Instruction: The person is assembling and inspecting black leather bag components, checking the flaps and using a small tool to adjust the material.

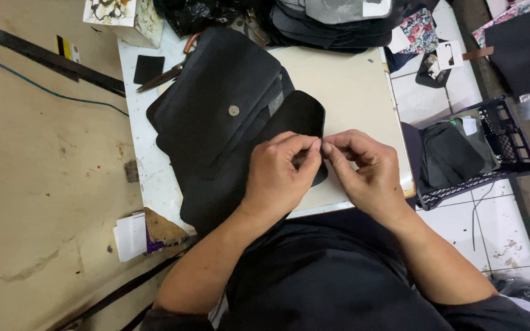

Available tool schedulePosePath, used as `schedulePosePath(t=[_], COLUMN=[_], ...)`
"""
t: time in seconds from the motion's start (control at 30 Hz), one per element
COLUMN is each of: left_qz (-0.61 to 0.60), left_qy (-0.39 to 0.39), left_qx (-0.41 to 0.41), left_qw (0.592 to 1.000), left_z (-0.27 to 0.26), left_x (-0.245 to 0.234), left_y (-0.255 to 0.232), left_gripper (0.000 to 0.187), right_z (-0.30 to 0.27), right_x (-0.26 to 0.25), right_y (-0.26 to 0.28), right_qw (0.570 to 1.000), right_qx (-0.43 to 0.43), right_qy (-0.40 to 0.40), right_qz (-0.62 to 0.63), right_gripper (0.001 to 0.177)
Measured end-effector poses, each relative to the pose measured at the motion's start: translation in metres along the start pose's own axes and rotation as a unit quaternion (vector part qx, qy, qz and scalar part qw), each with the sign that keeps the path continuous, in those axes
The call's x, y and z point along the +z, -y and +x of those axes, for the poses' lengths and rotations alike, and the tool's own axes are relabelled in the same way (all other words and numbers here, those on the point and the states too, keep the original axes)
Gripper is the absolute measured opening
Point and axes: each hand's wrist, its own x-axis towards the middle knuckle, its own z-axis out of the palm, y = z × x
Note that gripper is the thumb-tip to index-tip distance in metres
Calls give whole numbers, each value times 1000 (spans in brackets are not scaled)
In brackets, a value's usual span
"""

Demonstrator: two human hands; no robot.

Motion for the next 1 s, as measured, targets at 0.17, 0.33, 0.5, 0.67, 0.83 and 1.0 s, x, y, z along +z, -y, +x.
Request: schedulePosePath(t=[0.17, 0.33, 0.5, 0.67, 0.83, 1.0], left_qz=[-7, -41, -79, -82, 13, 56], left_qy=[-13, -32, -48, 8, 16, 40], left_qx=[-2, -43, -47, -24, 2, 1], left_qw=[1000, 998, 995, 996, 1000, 998], left_z=[-1, 1, 2, -21, -30, -34], left_x=[6, 8, -8, -22, -24, -22], left_y=[7, 11, 11, 3, 1, 13], left_gripper=[10, 9, 9, 21, 20, 20], right_z=[-1, -3, -8, -11, -15, -20], right_x=[0, 1, 5, 3, 10, 9], right_y=[-5, -25, -23, -42, -35, -37], right_qw=[1000, 1000, 995, 981, 978, 990], right_qx=[-10, -2, 6, 47, 52, 46], right_qy=[3, 4, 39, 74, 97, 87], right_qz=[-29, 17, 92, 172, 179, 101], right_gripper=[7, 10, 26, 48, 47, 27])
